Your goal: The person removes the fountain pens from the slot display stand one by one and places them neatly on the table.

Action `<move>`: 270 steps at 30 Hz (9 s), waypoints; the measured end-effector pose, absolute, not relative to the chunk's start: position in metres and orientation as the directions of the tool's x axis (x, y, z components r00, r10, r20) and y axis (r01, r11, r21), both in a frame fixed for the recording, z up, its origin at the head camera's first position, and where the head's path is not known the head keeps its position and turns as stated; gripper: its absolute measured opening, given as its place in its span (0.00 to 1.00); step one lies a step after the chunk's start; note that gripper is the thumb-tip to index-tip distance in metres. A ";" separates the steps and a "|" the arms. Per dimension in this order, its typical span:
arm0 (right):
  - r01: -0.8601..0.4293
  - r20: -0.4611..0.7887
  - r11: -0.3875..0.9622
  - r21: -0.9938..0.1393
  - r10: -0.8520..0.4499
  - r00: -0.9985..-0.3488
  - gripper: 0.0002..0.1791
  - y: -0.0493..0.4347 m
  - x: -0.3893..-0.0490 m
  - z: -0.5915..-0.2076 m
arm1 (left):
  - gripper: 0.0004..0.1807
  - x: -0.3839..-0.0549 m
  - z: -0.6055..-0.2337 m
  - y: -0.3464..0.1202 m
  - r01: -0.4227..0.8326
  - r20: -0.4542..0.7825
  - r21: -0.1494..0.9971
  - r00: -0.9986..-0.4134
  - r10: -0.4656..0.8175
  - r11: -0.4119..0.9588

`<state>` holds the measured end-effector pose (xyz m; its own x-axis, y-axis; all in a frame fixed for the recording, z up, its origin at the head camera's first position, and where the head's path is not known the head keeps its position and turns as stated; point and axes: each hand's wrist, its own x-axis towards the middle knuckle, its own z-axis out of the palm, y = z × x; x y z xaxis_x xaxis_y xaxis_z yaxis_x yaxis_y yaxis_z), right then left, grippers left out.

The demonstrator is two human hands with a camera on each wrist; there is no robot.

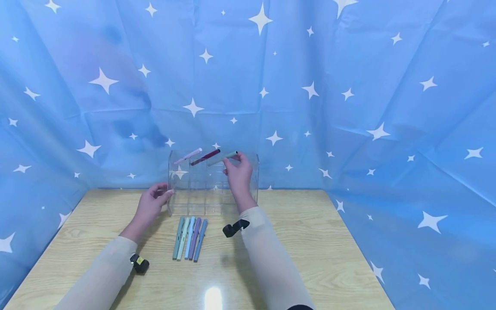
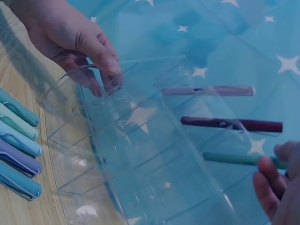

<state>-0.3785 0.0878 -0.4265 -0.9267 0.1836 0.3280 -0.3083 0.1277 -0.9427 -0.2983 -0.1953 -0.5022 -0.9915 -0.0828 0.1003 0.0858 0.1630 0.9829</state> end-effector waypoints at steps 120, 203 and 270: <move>-0.066 0.054 0.058 -0.996 -0.192 -0.980 0.16 0.119 -0.275 -0.501 | 0.27 -0.320 -0.538 -0.205 0.115 0.130 0.981 -0.988 -0.089 0.154; 0.036 -0.138 0.369 -0.929 -0.254 -0.957 0.31 0.082 -0.262 -0.537 | 0.27 -0.319 -0.535 -0.206 0.097 0.109 0.986 -0.991 -0.082 0.136; -0.256 0.271 0.119 -0.959 0.126 -0.954 0.33 0.045 -0.357 -0.418 | 0.28 -0.318 -0.537 -0.208 0.109 0.119 0.983 -0.991 -0.060 0.147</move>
<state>-0.3570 0.0447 -0.4177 -0.9544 0.1262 0.2706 -0.2562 0.1189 -0.9593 -0.3177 -0.2083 -0.5370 -0.9911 -0.0596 0.1191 0.1093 0.1472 0.9831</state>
